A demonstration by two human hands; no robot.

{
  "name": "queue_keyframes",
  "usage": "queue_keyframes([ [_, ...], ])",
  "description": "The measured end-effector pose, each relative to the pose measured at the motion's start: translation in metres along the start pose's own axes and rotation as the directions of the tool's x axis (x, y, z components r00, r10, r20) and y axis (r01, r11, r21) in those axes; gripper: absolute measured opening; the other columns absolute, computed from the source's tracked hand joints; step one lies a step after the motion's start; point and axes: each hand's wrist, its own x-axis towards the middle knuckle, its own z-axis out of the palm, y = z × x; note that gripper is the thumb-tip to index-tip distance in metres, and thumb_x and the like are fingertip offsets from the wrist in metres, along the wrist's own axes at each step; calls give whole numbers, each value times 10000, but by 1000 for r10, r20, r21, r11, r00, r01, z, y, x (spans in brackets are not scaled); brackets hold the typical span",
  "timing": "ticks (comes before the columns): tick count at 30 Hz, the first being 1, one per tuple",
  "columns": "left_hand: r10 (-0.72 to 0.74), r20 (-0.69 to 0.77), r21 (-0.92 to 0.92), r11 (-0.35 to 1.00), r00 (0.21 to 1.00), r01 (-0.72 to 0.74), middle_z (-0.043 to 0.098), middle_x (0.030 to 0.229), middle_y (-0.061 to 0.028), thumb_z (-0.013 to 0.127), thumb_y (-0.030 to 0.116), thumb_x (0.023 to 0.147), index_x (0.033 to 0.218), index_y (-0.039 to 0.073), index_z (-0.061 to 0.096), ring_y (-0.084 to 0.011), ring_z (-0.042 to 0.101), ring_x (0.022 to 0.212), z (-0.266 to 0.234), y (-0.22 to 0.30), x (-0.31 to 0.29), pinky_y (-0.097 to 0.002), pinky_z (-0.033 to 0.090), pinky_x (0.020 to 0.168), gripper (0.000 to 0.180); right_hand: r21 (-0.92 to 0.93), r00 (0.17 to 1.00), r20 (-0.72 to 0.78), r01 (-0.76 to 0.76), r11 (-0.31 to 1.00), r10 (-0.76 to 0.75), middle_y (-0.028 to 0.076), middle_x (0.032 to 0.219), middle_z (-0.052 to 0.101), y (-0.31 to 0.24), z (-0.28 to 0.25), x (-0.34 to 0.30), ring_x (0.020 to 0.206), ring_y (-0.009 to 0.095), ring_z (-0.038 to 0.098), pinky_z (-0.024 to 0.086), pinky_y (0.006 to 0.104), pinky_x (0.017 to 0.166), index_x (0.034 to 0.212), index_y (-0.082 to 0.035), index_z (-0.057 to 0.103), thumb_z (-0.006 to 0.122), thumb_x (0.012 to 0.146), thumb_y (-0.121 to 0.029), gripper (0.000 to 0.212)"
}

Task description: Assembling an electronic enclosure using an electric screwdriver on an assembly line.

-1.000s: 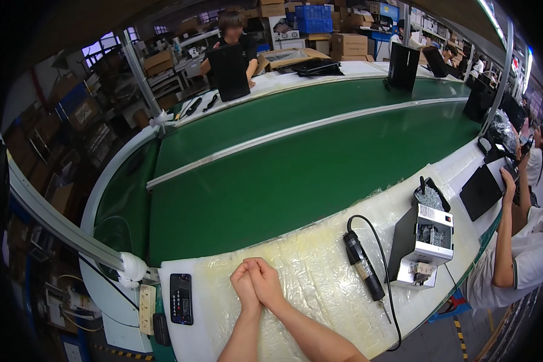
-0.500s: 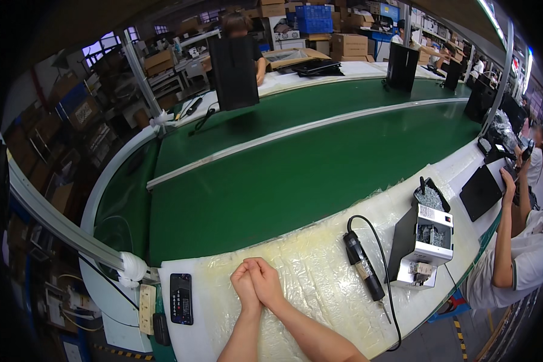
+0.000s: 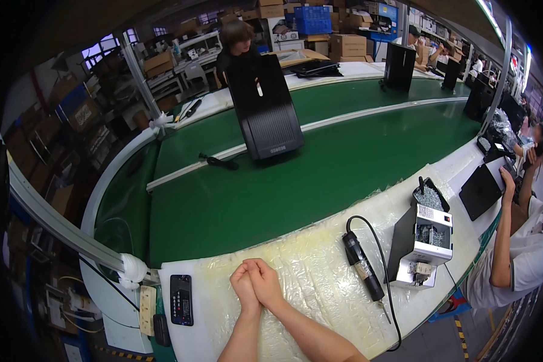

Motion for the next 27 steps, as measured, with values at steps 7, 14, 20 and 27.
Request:
queue_keyframes([
  [7,10,-38,-1,1000,999,-10,597,675,-22,523,-16,849,703,-15,625,-93,507,608,5,2,-3,-246,424,562,178,17,1000,-3,-11,1000,12,161,941,702,2,0,0,873,223,660,505,317,799,1058,-5,666,527,983,-229,274],
  [14,123,19,76,989,992,-124,596,687,-28,507,-36,836,719,-14,619,-100,517,611,-5,-11,4,-246,424,551,163,34,1000,-26,-4,999,5,172,971,700,2,-1,-1,898,234,665,510,323,808,1088,-4,654,499,985,-239,299],
  [20,351,162,368,846,922,-387,617,699,-95,501,-47,794,732,-9,602,-193,586,636,30,20,0,-313,469,586,124,367,984,-140,-49,929,107,165,1000,683,10,-11,12,941,215,645,500,313,832,1111,26,623,456,987,-197,306],
  [27,564,782,312,13,265,-950,582,1032,-183,506,-70,706,943,1,578,-354,566,1006,155,112,72,-423,470,863,259,250,993,-35,-102,963,114,132,968,678,26,-1,14,814,198,672,525,303,697,1102,20,585,434,1024,-228,301],
])
